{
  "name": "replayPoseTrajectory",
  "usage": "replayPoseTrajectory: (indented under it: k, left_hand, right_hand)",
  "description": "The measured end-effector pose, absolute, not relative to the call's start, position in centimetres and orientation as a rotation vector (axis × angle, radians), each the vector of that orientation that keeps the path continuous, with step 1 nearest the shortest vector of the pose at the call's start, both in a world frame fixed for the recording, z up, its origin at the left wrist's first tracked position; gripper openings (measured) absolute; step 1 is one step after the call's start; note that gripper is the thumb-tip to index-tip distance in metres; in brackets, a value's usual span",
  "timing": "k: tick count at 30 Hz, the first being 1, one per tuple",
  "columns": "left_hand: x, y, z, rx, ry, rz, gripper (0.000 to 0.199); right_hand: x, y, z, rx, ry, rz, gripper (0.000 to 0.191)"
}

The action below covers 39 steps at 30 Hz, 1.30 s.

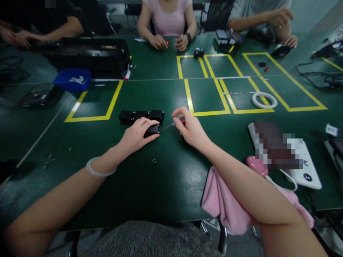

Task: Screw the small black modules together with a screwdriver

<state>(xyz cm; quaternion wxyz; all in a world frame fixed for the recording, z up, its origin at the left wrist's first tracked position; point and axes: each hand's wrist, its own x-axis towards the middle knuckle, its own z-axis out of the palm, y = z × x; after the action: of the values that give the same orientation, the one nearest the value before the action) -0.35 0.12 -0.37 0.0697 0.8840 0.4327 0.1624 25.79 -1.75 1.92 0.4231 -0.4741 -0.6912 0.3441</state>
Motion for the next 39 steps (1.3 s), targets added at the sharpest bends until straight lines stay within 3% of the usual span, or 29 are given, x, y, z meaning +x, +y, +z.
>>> replayPoseTrajectory:
  k: [12,20,25,33,39]
  left_hand:
    - [-0.30,0.11,-0.18,2.650,1.305,0.475,0.042]
    - [-0.33,0.08,-0.18,2.658,1.302,0.474,0.042]
    - [-0.30,0.06,-0.12,2.652,1.306,0.476,0.042]
    - [-0.32,0.18,-0.25,2.650,1.314,0.464,0.043]
    - [-0.29,0.19,-0.29,2.651,1.312,0.474,0.043]
  right_hand:
    - [25.76,-1.69,1.94,-1.174,-1.738,0.843,0.007]
    - [25.79,-1.72,2.13,-1.206,-1.742,0.878,0.017]
    - [25.70,-1.78,2.15,-1.187,-1.726,0.853,0.006]
    - [25.91,-1.59,1.96,-1.204,-1.751,0.875,0.018]
    - [25.85,-1.63,1.85,-1.163,-1.745,0.849,0.010]
